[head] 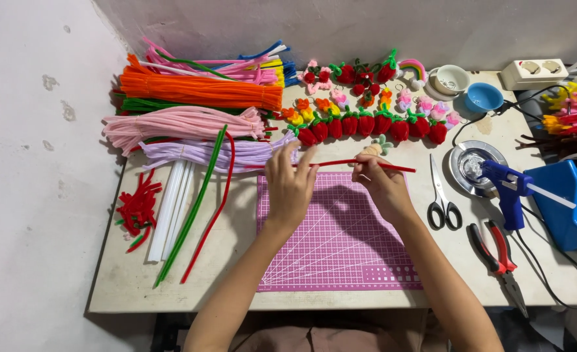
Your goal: Creating a cherry-shaped craft by rolling a red pipe cleaner into a spiral, cutting it to size, and securing it with hot glue.
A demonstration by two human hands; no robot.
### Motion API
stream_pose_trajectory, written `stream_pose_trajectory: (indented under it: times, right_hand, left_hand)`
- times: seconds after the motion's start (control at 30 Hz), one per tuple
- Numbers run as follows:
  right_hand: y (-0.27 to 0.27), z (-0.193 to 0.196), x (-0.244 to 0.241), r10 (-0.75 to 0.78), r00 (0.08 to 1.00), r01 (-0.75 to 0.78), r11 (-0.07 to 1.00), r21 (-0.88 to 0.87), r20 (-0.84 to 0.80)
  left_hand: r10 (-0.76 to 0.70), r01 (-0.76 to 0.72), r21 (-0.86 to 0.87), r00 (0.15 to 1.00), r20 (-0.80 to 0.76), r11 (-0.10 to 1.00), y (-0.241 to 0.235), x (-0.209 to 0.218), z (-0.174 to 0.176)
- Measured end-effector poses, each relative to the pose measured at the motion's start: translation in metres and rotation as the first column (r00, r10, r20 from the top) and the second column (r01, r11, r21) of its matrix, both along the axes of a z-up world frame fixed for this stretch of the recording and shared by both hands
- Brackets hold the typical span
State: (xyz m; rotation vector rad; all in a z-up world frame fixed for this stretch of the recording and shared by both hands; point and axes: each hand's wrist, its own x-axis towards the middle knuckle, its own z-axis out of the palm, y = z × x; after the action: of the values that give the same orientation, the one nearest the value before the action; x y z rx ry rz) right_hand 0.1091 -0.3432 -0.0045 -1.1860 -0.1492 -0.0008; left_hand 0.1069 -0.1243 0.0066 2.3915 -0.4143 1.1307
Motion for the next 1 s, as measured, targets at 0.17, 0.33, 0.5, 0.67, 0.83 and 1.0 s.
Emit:
stream_pose_trajectory:
  times: [0.17,0.33,0.5,0.67,0.83,1.0]
  right_hand:
    - [-0.014,-0.012,-0.004,0.02,0.999,-0.009,0.975,0.224,-0.049]
    - [-0.013,-0.013,-0.011,0.078,0.995,-0.058,0.951,0.304,-0.054]
    - [-0.011,0.002,-0.015,0.144,0.988,-0.135,0.981,0.136,-0.057]
    - [-0.006,0.01,-0.017,0.147,0.986,-0.138,0.984,0.111,-0.077]
    - [0.002,0.001,-0.021,0.095,0.989,-0.091,0.995,0.033,-0.113]
    - [-0.007,-0.004,-0.014,-0.036,0.989,0.064,0.978,0.2,-0.143]
  left_hand:
    - [0.014,-0.013,-0.607,1.0,-0.003,0.795,0.008,-0.014,-0.014]
    - [-0.393,-0.024,-0.994,0.917,-0.065,0.109,0.007,-0.014,-0.007]
    - [-0.791,0.153,-0.975,0.611,-0.034,0.16,0.005,-0.035,0.028]
    - [-0.889,0.147,-0.975,0.451,-0.084,0.166,0.002,-0.039,0.03]
    - [-0.848,0.006,-0.991,0.517,0.116,-0.132,0.006,-0.027,0.015]
    - [-0.762,-0.092,-0.93,0.606,0.23,-0.355,0.018,-0.016,-0.005]
